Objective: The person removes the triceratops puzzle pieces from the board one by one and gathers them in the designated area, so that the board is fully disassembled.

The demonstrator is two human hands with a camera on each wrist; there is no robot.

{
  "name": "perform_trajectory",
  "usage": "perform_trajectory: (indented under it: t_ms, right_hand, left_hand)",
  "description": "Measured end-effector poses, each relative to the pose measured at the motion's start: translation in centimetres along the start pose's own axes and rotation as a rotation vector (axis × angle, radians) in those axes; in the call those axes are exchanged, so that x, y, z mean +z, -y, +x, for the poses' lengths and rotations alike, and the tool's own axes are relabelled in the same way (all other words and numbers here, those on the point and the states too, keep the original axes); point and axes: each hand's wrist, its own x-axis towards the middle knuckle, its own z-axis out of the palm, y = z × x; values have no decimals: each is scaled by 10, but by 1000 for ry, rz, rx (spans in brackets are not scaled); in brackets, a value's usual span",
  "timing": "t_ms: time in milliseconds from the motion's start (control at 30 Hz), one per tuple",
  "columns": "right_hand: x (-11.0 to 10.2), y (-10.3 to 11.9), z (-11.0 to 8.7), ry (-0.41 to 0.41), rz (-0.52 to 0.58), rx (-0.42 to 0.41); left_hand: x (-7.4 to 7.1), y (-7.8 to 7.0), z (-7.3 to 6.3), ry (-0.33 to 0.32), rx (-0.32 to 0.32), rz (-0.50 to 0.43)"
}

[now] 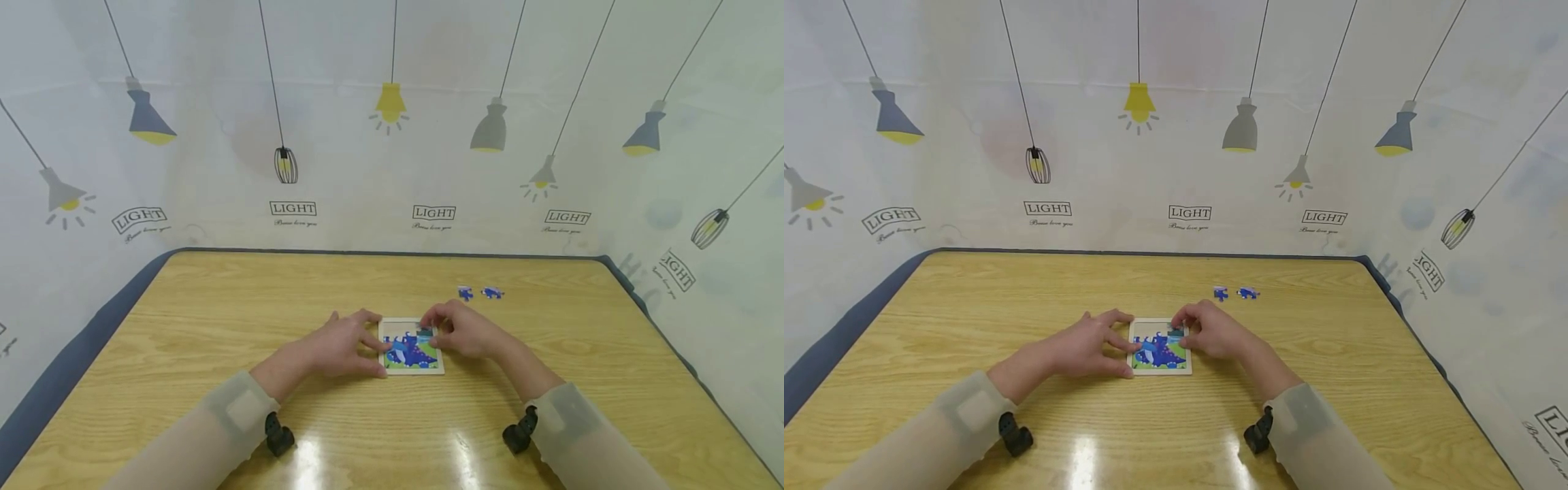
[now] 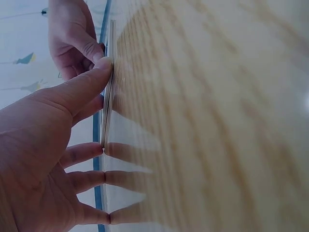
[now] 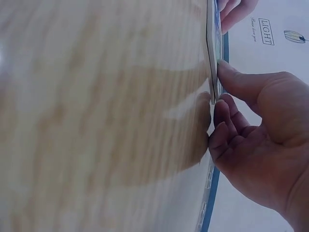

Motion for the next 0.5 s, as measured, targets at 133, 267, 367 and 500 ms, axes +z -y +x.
perform_trajectory:
  t_ms: [133, 267, 367, 500]
  right_hand:
    - [-1, 4, -2, 7, -42, 0]
    - [-1, 5, -4, 12, -47, 5]
    - [-1, 5, -4, 13, -48, 4]
    - [-1, 4, -4, 17, -59, -7]
  left_hand:
    - [0, 0, 0, -5, 9, 7]
    - [0, 0, 0, -4, 8, 3]
    - [0, 1, 0, -2, 8, 2]
    - [0, 1, 0, -4, 8, 0]
